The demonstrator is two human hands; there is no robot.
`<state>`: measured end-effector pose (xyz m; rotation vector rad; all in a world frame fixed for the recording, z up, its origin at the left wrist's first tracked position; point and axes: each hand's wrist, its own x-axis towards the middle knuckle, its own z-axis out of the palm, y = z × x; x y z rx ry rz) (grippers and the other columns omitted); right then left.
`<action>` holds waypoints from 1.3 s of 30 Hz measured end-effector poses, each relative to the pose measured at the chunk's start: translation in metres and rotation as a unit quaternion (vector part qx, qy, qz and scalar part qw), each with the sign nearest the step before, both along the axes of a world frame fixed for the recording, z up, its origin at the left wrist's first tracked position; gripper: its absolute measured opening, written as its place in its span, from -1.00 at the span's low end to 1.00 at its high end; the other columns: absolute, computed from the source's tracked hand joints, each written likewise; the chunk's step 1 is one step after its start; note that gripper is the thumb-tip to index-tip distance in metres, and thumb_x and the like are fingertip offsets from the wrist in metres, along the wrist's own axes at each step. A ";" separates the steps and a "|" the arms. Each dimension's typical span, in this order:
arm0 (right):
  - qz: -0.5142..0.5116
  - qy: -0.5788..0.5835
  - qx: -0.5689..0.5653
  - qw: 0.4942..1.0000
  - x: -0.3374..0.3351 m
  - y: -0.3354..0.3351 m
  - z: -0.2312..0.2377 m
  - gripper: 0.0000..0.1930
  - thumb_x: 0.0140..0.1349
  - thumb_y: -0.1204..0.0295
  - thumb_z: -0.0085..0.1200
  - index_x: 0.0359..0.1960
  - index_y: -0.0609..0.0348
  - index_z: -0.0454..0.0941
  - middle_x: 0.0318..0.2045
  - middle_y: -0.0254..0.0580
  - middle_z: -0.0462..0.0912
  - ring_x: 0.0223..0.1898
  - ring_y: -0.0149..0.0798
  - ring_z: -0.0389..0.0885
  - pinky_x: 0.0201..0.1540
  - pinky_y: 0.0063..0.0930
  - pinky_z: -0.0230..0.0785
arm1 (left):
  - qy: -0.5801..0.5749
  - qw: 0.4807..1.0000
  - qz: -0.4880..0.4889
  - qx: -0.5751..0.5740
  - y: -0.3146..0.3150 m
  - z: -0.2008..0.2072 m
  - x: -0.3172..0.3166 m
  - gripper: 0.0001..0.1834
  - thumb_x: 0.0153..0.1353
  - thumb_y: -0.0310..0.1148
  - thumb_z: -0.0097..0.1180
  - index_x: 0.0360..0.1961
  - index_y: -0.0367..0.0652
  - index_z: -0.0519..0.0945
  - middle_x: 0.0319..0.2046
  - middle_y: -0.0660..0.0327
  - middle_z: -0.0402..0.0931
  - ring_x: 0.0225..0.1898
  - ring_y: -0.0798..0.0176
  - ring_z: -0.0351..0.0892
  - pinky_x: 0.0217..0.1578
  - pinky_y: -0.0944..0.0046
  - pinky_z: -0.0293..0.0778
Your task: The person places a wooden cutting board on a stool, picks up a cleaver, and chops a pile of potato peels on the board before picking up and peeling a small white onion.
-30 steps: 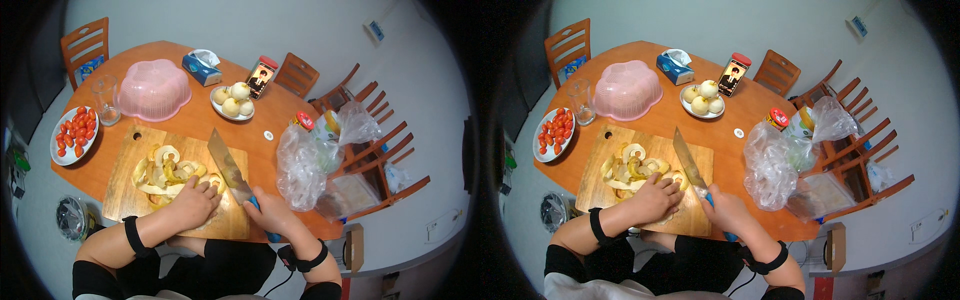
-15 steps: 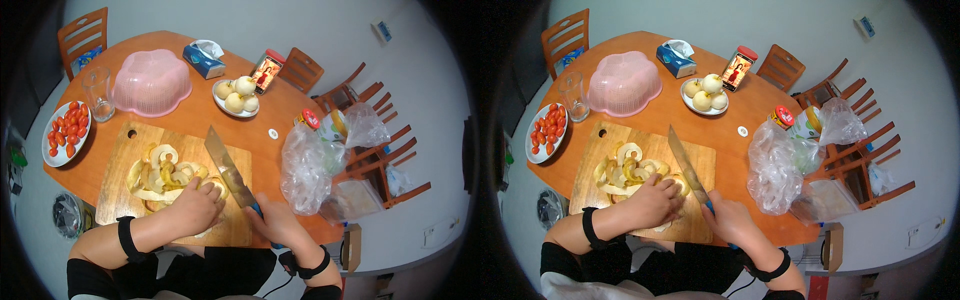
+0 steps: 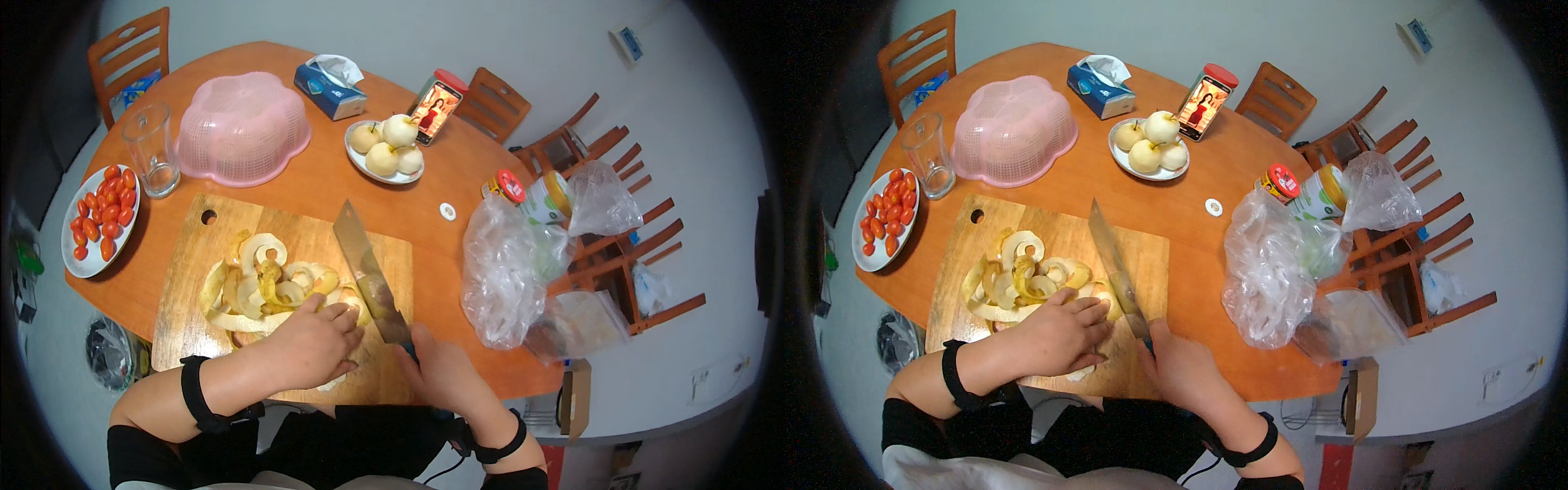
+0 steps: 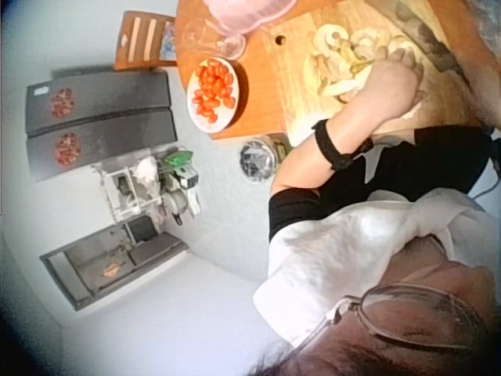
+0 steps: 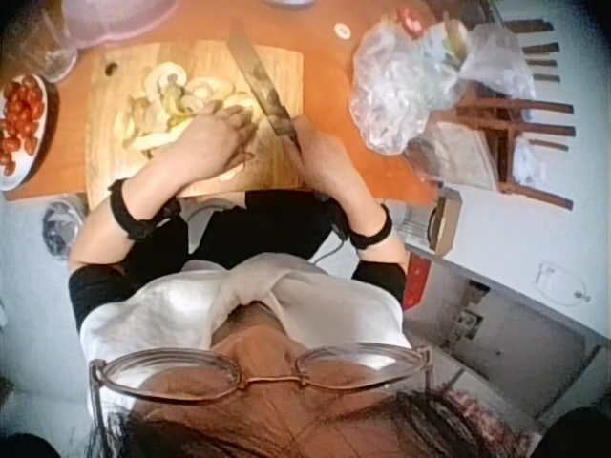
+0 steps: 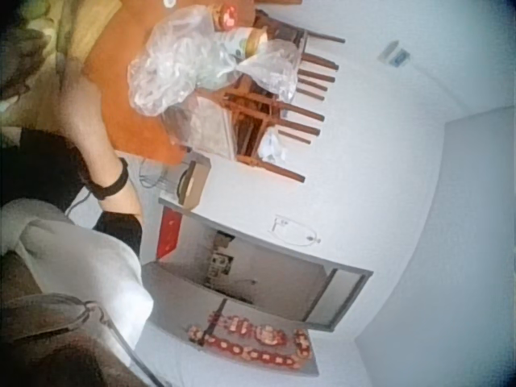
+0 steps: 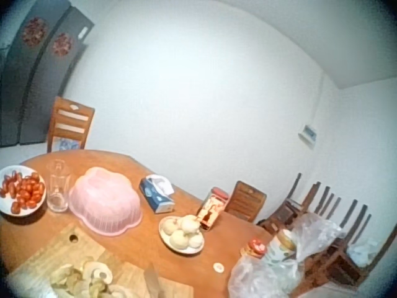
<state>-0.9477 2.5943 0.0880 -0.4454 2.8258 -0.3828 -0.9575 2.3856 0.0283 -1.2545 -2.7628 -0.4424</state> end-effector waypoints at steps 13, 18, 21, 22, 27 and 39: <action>-0.002 0.100 -0.274 0.957 0.026 0.010 0.004 -0.66 0.21 0.39 0.00 0.02 0.15 0.35 -0.42 0.02 0.59 -0.38 0.13 0.58 -0.36 -0.20 0.41 | 0.025 0.996 0.073 0.038 -0.012 0.014 -0.004 -0.52 0.03 0.00 0.15 -0.10 -0.08 0.55 -0.05 0.05 0.40 0.14 -0.04 0.26 0.10 -0.02 0.20; -0.013 0.034 -0.183 0.983 0.015 0.008 -0.010 -0.69 0.25 0.37 -0.07 0.00 0.21 0.35 -0.43 0.08 0.54 -0.39 0.05 0.55 -0.34 -0.27 0.37 | 0.010 0.998 0.050 -0.028 -0.008 0.013 0.004 -0.52 0.08 0.03 0.10 -0.07 -0.03 0.56 0.06 0.01 0.35 0.19 -0.10 0.20 0.05 -0.02 0.26; -0.011 0.016 -0.144 0.989 0.012 0.007 -0.013 -0.69 0.25 0.35 -0.07 -0.02 0.20 0.35 -0.45 0.11 0.53 -0.39 0.12 0.54 -0.35 -0.21 0.36 | 0.010 0.997 0.064 -0.032 -0.008 0.010 0.005 -0.51 0.05 0.06 0.10 -0.07 0.01 0.58 0.13 0.02 0.30 0.20 -0.12 0.17 0.08 -0.02 0.26; -0.004 0.022 -0.126 0.992 0.012 0.006 -0.012 -0.70 0.25 0.35 -0.07 -0.03 0.21 0.35 -0.47 0.10 0.53 -0.41 0.12 0.54 -0.36 -0.20 0.35 | 0.017 0.998 0.067 -0.009 -0.009 0.007 0.006 -0.52 0.06 0.04 0.11 -0.07 0.00 0.58 0.12 0.01 0.31 0.21 -0.12 0.17 0.07 -0.01 0.27; -0.004 0.043 -0.146 0.988 0.021 0.001 0.001 -0.73 0.24 0.36 -0.07 -0.06 0.20 0.36 -0.50 0.10 0.53 -0.42 0.17 0.52 -0.40 -0.18 0.34 | 0.041 0.994 0.088 0.052 -0.008 -0.001 0.009 -0.60 0.07 -0.08 0.11 -0.12 -0.06 0.60 0.06 -0.05 0.35 0.18 -0.13 0.22 0.03 0.00 0.29; 0.012 0.057 -0.113 0.992 0.019 -0.002 -0.008 -0.68 0.20 0.36 -0.02 -0.09 0.26 0.28 -0.56 0.18 0.54 -0.49 0.23 0.52 -0.44 0.00 0.35 | 0.073 0.986 0.114 0.101 -0.008 -0.002 0.012 -0.66 -0.03 -0.25 0.18 -0.18 -0.09 0.60 0.00 -0.03 0.39 0.13 -0.10 0.28 0.01 0.02 0.33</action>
